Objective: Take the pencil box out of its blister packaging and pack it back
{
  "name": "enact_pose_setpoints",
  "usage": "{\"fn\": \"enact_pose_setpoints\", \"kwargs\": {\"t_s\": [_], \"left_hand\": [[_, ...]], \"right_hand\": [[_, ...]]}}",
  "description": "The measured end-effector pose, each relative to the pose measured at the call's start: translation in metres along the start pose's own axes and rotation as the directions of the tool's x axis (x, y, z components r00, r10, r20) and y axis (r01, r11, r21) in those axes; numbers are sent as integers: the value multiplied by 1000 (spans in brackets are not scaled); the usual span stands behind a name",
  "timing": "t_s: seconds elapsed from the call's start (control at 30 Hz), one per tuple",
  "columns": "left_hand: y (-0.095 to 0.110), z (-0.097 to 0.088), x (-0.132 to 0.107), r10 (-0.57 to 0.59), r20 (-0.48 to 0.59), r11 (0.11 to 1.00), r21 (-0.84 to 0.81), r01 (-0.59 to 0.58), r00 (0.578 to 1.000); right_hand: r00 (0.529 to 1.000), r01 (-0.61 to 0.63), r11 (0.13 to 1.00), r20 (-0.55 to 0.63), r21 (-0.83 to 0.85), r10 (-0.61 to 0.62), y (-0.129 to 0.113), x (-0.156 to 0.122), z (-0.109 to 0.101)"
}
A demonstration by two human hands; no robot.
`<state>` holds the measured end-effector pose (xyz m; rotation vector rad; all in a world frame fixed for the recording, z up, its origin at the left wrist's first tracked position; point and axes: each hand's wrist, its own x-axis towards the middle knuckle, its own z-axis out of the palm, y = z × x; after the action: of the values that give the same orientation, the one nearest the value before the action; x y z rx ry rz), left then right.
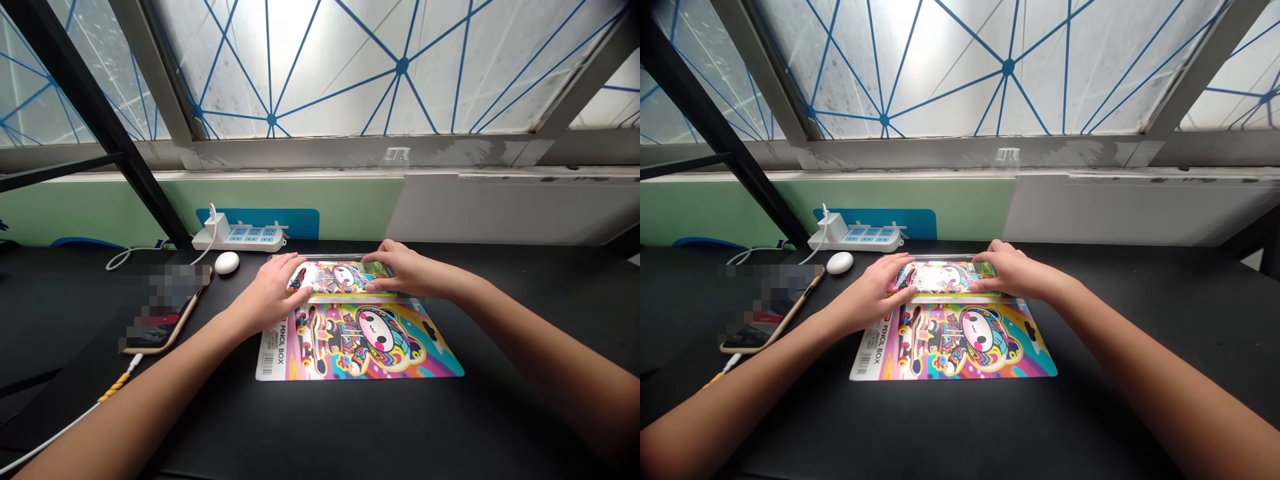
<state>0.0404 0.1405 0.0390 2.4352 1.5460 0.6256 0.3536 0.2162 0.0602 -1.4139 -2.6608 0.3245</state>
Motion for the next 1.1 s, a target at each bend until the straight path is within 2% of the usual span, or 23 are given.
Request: {"fn": "enact_pose_setpoints", "kwargs": {"t_s": [0.23,0.47,0.57,0.67,0.8,0.87,0.9,1.03,1.1], "left_hand": [[-7,-4,0,15,-46,998,-61,-18,999],[-17,-16,4,-5,-110,998,-68,-2,994],[-21,-25,6,44,-136,993,-104,-58,990],[-13,-36,1,118,-193,985,-100,-139,974],[15,-48,-27,223,-340,972,2,-237,914],[30,-46,-51,293,-384,955,78,-285,876],[36,-42,-63,317,-376,948,108,-299,871],[46,-14,-105,369,-262,922,226,-315,892],[45,-2,-120,301,-224,945,199,-259,927]], "right_hand": [[995,28,995,-94,-93,-37,-5,6,1],[961,66,987,-258,-149,-103,-22,-11,2],[940,95,981,-310,-168,-144,-29,-20,3],[910,120,974,-371,-193,-186,-39,-32,-4],[807,217,942,-495,-257,-321,-52,-66,-15],[754,270,910,-518,-316,-403,-56,-91,-11],[742,278,899,-520,-337,-424,-57,-104,-5],[702,329,862,-510,-386,-497,-59,-144,33],[718,341,864,-491,-371,-494,-61,-154,52]]}}
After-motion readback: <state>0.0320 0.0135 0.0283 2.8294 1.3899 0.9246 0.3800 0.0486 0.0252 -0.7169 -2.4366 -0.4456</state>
